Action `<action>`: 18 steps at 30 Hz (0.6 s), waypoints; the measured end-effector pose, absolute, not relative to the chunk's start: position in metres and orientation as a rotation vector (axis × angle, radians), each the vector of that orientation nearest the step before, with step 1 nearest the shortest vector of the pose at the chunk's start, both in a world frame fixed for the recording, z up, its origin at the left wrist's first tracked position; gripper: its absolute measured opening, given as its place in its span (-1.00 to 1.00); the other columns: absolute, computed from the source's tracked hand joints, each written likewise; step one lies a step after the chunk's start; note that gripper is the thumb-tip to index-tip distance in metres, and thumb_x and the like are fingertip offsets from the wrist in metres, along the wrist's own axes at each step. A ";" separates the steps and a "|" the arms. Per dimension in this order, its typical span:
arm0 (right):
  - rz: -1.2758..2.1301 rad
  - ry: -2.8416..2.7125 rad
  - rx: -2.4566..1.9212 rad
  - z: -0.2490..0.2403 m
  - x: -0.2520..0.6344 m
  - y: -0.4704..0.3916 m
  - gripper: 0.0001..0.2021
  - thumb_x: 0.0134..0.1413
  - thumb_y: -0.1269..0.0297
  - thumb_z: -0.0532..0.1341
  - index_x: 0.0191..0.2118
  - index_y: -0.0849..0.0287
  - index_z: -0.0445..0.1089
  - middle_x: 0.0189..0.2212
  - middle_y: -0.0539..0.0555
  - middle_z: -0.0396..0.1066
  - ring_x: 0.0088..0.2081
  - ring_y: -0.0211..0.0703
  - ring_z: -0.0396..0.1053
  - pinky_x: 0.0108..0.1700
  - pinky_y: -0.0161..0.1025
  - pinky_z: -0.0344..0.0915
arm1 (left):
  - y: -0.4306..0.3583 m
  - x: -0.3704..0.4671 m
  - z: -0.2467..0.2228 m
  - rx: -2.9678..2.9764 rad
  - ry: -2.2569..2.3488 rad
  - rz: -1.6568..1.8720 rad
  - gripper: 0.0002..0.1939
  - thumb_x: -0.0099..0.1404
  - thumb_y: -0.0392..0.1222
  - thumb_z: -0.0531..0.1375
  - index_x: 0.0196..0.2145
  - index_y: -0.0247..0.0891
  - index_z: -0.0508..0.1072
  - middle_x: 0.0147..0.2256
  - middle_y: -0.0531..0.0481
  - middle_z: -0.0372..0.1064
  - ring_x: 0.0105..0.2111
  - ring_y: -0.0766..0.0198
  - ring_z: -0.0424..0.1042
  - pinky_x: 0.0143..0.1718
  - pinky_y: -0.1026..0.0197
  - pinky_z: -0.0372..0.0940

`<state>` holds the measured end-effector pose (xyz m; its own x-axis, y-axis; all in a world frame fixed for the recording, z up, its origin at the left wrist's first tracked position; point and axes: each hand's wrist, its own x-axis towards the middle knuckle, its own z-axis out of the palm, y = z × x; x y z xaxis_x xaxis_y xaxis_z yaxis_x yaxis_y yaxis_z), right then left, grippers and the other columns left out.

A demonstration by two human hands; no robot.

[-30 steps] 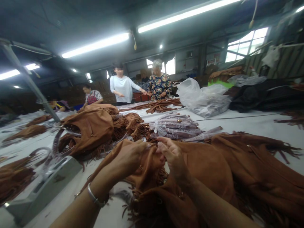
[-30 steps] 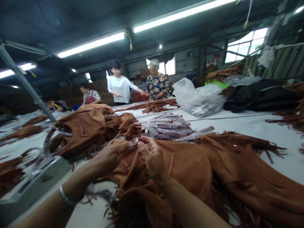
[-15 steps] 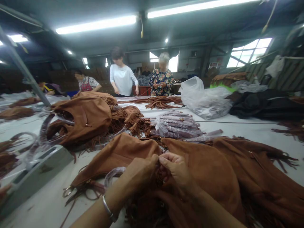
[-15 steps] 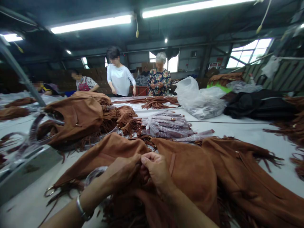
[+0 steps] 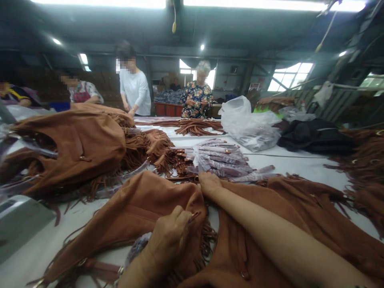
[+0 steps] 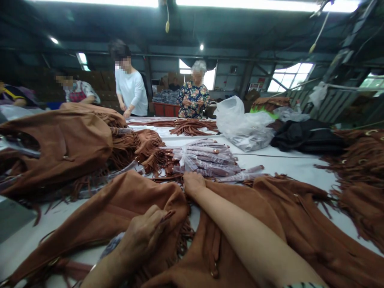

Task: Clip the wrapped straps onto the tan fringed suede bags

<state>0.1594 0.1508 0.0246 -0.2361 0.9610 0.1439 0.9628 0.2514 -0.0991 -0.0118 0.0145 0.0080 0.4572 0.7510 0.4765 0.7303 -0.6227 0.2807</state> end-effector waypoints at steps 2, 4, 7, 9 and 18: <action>0.003 -2.310 -1.806 0.017 0.160 0.154 -0.73 -0.01 0.29 0.13 -0.18 0.32 0.36 -0.21 0.31 0.39 -0.17 0.04 0.33 -0.15 -0.14 0.21 | 0.015 -0.012 0.007 2.664 1.328 0.946 -0.68 0.36 -0.22 -0.18 -0.34 -0.24 0.33 -0.45 -0.05 0.28 -0.49 0.22 0.34 -0.50 0.23 0.18; 0.028 -2.274 -1.774 0.020 0.167 0.154 -0.76 0.02 0.30 0.09 -0.21 0.28 0.38 -0.19 0.27 0.38 -0.14 0.00 0.32 -0.14 -0.19 0.20 | 0.015 -0.012 0.006 2.676 1.303 0.957 -0.70 0.35 -0.26 -0.17 -0.33 -0.25 0.33 -0.46 -0.04 0.28 -0.49 0.22 0.34 -0.50 0.23 0.18; 0.112 -2.236 -1.707 0.041 0.181 0.149 -0.76 0.04 0.31 0.04 -0.27 0.22 0.42 -0.29 0.15 0.43 -0.22 -0.12 0.34 -0.21 -0.28 0.20 | 0.015 -0.013 0.003 2.652 1.286 0.962 -0.70 0.35 -0.26 -0.17 -0.33 -0.26 0.34 -0.46 -0.04 0.29 -0.48 0.22 0.35 -0.50 0.22 0.18; 0.198 -2.244 -1.623 0.059 0.189 0.141 -0.77 0.04 0.32 0.04 -0.30 0.20 0.44 -0.39 0.06 0.44 -0.33 -0.21 0.35 -0.29 -0.34 0.20 | 0.014 -0.014 0.004 2.569 1.290 0.985 -0.69 0.35 -0.22 -0.17 -0.35 -0.26 0.34 -0.47 -0.03 0.30 -0.48 0.23 0.34 -0.48 0.23 0.18; 0.713 -2.004 -1.111 0.093 0.196 0.073 -0.80 -0.02 0.28 0.14 -0.30 0.25 0.42 -0.49 0.00 0.39 -0.48 -0.30 0.31 -0.43 -0.39 0.21 | 0.019 -0.013 0.068 1.655 1.150 1.352 -0.66 0.31 0.00 -0.03 -0.38 -0.32 0.34 -0.66 0.10 0.19 -0.67 0.41 0.16 -0.64 0.35 0.07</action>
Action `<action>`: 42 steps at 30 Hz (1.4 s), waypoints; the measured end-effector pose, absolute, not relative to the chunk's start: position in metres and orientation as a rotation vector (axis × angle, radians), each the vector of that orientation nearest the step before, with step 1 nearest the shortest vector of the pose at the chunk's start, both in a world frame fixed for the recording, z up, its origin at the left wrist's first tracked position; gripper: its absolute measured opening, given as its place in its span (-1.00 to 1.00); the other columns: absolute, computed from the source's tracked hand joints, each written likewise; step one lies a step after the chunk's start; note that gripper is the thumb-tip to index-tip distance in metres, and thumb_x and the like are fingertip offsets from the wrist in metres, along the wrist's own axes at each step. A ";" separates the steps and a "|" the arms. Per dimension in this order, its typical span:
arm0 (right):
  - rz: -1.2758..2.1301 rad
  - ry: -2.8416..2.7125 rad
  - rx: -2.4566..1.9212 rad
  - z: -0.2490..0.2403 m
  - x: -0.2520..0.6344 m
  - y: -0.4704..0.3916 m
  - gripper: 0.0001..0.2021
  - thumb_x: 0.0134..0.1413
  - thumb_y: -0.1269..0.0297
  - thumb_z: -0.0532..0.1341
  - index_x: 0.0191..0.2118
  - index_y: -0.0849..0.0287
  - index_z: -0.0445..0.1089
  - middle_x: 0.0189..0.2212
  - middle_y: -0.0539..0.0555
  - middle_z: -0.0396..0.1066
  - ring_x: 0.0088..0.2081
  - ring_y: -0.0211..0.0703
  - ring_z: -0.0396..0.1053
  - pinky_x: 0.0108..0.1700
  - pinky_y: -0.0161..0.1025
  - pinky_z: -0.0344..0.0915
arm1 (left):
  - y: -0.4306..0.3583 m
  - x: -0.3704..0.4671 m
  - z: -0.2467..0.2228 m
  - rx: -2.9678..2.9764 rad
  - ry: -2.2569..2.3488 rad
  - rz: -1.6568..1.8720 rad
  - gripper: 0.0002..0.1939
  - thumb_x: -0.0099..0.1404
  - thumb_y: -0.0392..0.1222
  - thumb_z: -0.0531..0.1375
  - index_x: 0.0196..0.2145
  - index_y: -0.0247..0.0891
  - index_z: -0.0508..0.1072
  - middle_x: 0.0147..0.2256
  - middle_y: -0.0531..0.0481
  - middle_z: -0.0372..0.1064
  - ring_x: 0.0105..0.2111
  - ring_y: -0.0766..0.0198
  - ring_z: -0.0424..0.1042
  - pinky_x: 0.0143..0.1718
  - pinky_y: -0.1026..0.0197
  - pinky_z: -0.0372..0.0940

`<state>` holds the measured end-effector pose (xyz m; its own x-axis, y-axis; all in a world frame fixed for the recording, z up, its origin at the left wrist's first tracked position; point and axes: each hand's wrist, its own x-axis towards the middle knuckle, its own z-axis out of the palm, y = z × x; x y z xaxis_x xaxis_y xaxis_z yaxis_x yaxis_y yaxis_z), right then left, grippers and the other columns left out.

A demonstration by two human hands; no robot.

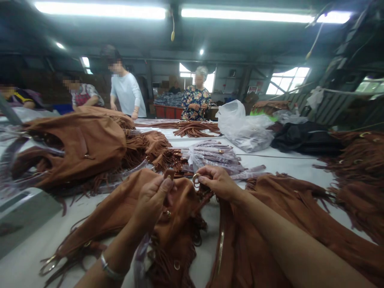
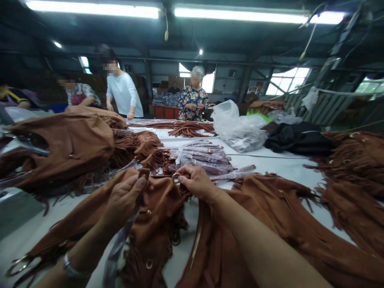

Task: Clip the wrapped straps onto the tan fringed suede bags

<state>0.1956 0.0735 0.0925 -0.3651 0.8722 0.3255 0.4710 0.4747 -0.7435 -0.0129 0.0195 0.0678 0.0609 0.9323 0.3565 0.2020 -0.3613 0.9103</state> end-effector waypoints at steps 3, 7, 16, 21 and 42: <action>0.746 -1.941 -1.072 0.098 0.195 0.063 -0.81 -0.04 0.25 0.18 -0.31 0.24 0.38 -0.45 0.01 0.40 -0.44 -0.29 0.31 -0.41 -0.37 0.23 | 0.023 0.010 0.082 1.848 1.012 1.294 -0.71 0.32 -0.06 -0.01 -0.34 -0.32 0.38 -0.58 0.07 0.26 -0.58 0.39 0.23 -0.51 0.33 0.18; 0.813 -1.967 -1.055 0.097 0.201 0.060 -0.82 -0.04 0.21 0.19 -0.36 0.24 0.35 -0.48 0.01 0.37 -0.45 -0.30 0.29 -0.44 -0.38 0.20 | 0.025 0.039 0.070 2.265 1.036 1.274 -0.75 0.34 -0.18 -0.05 -0.29 -0.31 0.39 -0.31 -0.08 0.35 -0.26 0.25 0.32 -0.18 0.20 0.24; 1.152 -1.704 -1.022 0.079 0.220 0.062 -0.77 -0.01 0.17 0.18 -0.34 0.26 0.31 -0.52 0.01 0.36 -0.51 -0.32 0.29 -0.48 -0.37 0.20 | 0.014 0.037 0.036 2.599 1.217 0.829 -0.72 0.33 -0.24 -0.09 -0.44 -0.32 0.32 -0.45 -0.05 0.28 -0.45 0.29 0.25 -0.38 0.23 0.20; 1.285 -1.637 -0.953 0.075 0.220 0.065 -0.74 -0.03 0.12 0.21 -0.37 0.27 0.34 -0.53 -0.01 0.36 -0.54 -0.36 0.26 -0.48 -0.39 0.19 | 0.025 0.020 0.046 1.850 1.300 1.252 -0.73 0.30 -0.10 0.01 -0.42 -0.32 0.36 -0.56 0.03 0.31 -0.55 0.37 0.26 -0.49 0.33 0.18; 1.579 -1.859 -0.992 0.072 0.194 0.062 -0.76 -0.01 0.18 0.17 -0.51 0.28 0.34 -0.66 -0.03 0.29 -0.65 -0.40 0.19 -0.62 -0.44 0.12 | 0.040 0.023 0.050 1.137 1.010 0.924 -0.63 0.11 0.04 0.22 -0.56 -0.32 0.22 -0.70 0.19 0.10 -0.79 0.59 -0.01 -0.80 0.49 -0.15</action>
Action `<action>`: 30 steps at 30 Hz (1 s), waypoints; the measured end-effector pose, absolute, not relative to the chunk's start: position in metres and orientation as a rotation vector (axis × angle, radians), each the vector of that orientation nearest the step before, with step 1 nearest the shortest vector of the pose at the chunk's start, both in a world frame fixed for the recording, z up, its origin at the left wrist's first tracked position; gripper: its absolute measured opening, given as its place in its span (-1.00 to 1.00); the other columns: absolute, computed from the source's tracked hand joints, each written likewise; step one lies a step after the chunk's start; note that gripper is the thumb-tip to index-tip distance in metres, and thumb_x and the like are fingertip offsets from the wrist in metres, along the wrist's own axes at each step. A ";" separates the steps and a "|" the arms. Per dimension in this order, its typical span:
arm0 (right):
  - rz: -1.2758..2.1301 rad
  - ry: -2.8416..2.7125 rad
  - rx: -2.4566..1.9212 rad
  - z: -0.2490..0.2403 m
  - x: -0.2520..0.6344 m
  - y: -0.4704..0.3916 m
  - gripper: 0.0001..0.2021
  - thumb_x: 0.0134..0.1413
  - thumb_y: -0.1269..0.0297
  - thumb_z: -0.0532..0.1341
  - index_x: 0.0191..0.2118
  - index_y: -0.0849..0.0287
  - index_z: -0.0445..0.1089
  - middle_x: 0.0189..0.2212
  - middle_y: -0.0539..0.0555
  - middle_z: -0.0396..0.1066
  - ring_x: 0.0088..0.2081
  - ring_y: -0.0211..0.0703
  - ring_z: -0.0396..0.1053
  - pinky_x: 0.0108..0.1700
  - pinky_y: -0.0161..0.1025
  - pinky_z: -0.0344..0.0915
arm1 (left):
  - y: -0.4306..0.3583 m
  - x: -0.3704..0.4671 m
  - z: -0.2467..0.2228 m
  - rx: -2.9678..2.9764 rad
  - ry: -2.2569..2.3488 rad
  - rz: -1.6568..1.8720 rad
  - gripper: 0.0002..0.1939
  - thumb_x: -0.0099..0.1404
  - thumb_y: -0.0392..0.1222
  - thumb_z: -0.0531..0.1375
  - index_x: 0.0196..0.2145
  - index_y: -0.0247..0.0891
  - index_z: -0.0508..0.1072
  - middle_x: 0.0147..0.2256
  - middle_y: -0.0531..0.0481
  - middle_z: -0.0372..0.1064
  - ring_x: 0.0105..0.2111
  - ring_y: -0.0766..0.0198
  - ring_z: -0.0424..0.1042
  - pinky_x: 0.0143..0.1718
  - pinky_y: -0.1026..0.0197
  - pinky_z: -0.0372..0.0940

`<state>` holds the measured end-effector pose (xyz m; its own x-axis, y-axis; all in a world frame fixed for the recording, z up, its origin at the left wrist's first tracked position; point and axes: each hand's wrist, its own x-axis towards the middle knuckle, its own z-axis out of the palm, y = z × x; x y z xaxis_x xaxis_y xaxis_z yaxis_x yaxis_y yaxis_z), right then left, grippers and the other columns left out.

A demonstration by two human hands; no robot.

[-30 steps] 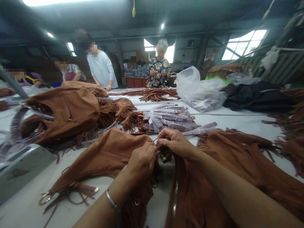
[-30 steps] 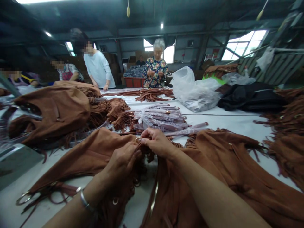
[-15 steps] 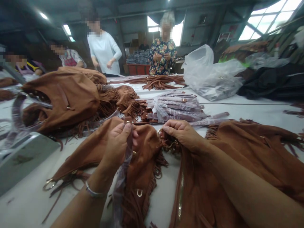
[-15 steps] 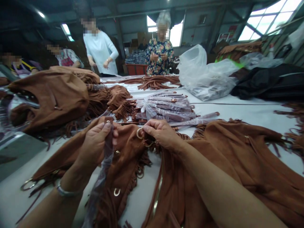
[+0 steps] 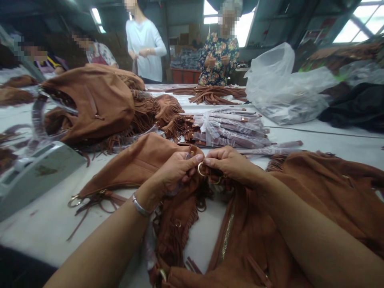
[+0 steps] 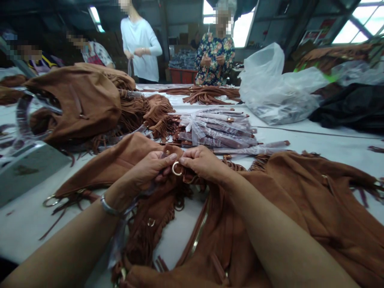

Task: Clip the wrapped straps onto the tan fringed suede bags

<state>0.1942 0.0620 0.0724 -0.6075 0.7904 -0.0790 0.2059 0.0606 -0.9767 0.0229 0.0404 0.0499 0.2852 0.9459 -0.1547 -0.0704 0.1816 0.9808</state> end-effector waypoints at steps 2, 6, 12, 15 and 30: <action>1.576 -1.864 -0.998 0.070 0.194 0.066 -0.77 -0.01 0.20 0.17 -0.50 0.29 0.35 -0.63 -0.02 0.31 -0.64 -0.40 0.19 -0.61 -0.43 0.12 | 0.041 0.022 0.048 1.138 1.011 0.902 -0.63 0.10 0.03 0.23 -0.55 -0.32 0.22 -0.69 0.19 0.10 -0.79 0.59 -0.01 -0.80 0.49 -0.15; 1.462 -1.886 -1.040 0.066 0.194 0.072 -0.80 -0.01 0.27 0.14 -0.52 0.29 0.35 -0.68 -0.03 0.28 -0.66 -0.39 0.17 -0.62 -0.44 0.09 | 0.038 0.025 0.045 1.129 0.997 0.914 -0.66 0.10 -0.01 0.24 -0.52 -0.33 0.25 -0.68 0.19 0.10 -0.79 0.59 -0.02 -0.80 0.49 -0.16; 1.185 -2.071 -0.986 0.061 0.192 0.067 -0.78 0.06 0.24 0.07 -0.39 0.26 0.38 -0.55 0.01 0.36 -0.53 -0.31 0.27 -0.48 -0.38 0.18 | 0.034 0.030 0.046 1.075 1.030 1.020 -0.70 0.08 -0.06 0.25 -0.49 -0.33 0.26 -0.68 0.21 0.06 -0.77 0.60 -0.04 -0.78 0.50 -0.17; 0.815 -2.348 -0.945 0.061 0.195 0.062 -0.75 0.03 0.26 0.13 -0.15 0.18 0.36 -0.36 0.02 0.41 -0.35 -0.23 0.33 -0.30 -0.33 0.18 | 0.040 0.028 0.048 1.115 1.038 0.975 -0.75 0.09 -0.11 0.24 -0.47 -0.32 0.26 -0.69 0.22 0.01 -0.76 0.59 -0.07 -0.78 0.50 -0.18; -0.051 -2.543 -1.267 0.063 0.188 0.034 -0.67 0.08 0.05 0.12 -0.19 0.23 0.30 -0.30 0.15 0.35 -0.28 -0.06 0.31 -0.32 -0.26 0.10 | 0.054 0.022 0.067 1.158 0.910 0.701 -0.80 0.06 -0.21 0.22 -0.47 -0.28 0.22 -0.63 0.19 0.07 -0.74 0.58 -0.11 -0.77 0.49 -0.23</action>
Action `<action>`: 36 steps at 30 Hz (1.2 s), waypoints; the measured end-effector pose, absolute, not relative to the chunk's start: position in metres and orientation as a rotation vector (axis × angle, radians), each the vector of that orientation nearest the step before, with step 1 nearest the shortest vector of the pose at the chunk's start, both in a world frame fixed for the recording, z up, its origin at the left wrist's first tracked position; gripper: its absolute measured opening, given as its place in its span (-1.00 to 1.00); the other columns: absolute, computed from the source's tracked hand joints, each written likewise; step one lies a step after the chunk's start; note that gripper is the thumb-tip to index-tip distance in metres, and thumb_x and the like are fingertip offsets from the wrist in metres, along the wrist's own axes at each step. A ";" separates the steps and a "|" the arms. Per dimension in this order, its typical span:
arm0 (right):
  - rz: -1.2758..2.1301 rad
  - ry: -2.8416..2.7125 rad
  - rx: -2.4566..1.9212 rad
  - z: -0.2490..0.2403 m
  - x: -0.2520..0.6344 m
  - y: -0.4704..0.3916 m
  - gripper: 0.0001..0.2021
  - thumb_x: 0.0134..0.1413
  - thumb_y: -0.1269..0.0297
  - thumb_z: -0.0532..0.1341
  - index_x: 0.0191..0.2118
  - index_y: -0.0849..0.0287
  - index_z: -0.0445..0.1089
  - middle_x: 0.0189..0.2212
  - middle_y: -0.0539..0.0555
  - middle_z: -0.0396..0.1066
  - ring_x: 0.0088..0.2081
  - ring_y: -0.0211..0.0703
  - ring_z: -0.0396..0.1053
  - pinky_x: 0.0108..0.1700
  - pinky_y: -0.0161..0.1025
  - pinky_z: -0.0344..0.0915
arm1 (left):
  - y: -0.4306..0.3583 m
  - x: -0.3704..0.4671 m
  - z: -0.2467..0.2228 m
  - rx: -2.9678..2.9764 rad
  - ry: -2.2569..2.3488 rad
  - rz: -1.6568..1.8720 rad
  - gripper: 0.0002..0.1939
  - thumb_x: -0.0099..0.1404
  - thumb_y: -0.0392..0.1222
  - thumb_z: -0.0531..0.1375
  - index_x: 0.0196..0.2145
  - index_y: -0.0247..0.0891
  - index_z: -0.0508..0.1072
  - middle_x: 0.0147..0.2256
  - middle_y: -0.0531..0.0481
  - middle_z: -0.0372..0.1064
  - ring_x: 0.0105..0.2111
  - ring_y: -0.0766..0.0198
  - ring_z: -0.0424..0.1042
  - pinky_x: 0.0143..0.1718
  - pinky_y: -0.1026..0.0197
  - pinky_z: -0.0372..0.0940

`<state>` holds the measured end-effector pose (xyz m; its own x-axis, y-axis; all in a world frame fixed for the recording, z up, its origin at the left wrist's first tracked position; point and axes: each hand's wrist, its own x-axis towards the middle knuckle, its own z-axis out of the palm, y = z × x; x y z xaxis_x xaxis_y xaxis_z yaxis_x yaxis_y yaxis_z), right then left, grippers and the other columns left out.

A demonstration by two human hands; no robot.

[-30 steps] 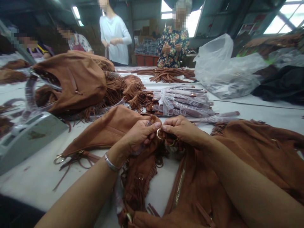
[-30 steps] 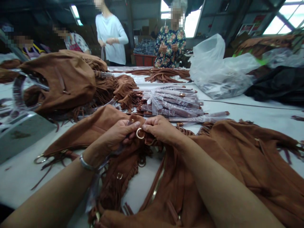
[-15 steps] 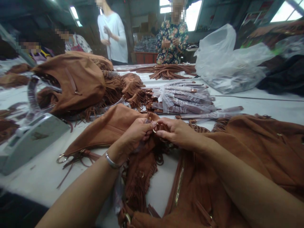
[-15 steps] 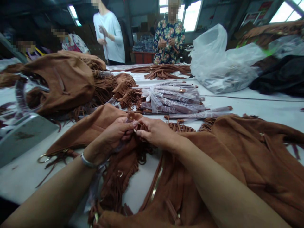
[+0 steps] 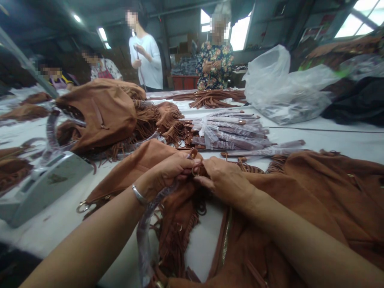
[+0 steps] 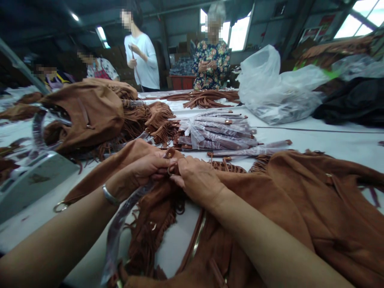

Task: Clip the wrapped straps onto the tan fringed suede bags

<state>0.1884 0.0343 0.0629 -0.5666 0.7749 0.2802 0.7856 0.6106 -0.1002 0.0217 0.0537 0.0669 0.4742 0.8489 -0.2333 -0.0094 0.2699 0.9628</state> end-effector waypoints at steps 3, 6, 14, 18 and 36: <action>-0.177 -2.572 -1.241 0.057 0.184 0.031 -0.68 0.11 0.04 0.09 -0.22 0.23 0.31 -0.33 0.17 0.35 -0.31 -0.05 0.31 -0.36 -0.24 0.07 | 0.049 0.019 0.058 1.195 0.980 0.729 -0.74 0.09 -0.13 0.22 -0.50 -0.29 0.19 -0.66 0.21 -0.02 -0.74 0.57 -0.13 -0.77 0.47 -0.25; -0.275 -2.573 -1.202 0.054 0.181 0.029 -0.72 0.13 0.10 0.06 -0.26 0.24 0.32 -0.37 0.17 0.35 -0.35 -0.07 0.30 -0.40 -0.24 0.02 | 0.045 0.017 0.053 1.223 1.029 0.726 -0.68 0.14 -0.03 0.18 -0.52 -0.29 0.15 -0.68 0.23 -0.09 -0.73 0.55 -0.15 -0.75 0.43 -0.25; -0.362 -2.398 -1.252 0.057 0.190 0.034 -0.65 0.14 0.03 0.01 -0.37 0.23 0.34 -0.45 0.10 0.36 -0.43 -0.15 0.29 -0.45 -0.26 -0.08 | 0.022 0.014 0.055 1.862 1.340 0.963 -0.72 0.26 0.00 0.05 -0.26 -0.29 0.20 -0.32 0.00 0.22 -0.31 0.30 0.24 -0.29 0.25 0.20; -0.391 -2.369 -1.225 0.058 0.194 0.036 -0.63 0.14 0.02 0.00 -0.39 0.22 0.33 -0.47 0.08 0.35 -0.43 -0.17 0.29 -0.45 -0.27 -0.09 | 0.012 0.006 0.054 2.017 1.358 0.980 -0.80 0.31 -0.11 -0.05 -0.26 -0.28 0.25 -0.33 0.00 0.24 -0.31 0.29 0.25 -0.26 0.22 0.20; -0.329 -2.275 -1.088 0.056 0.195 0.034 -0.76 -0.02 0.12 0.11 -0.52 0.18 0.32 -0.56 0.03 0.33 -0.52 -0.23 0.20 -0.46 -0.27 -0.12 | 0.024 -0.001 0.068 1.939 1.060 0.520 -0.66 0.31 -0.07 -0.04 -0.52 -0.33 0.24 -0.55 0.12 0.13 -0.55 0.46 0.09 -0.52 0.38 0.06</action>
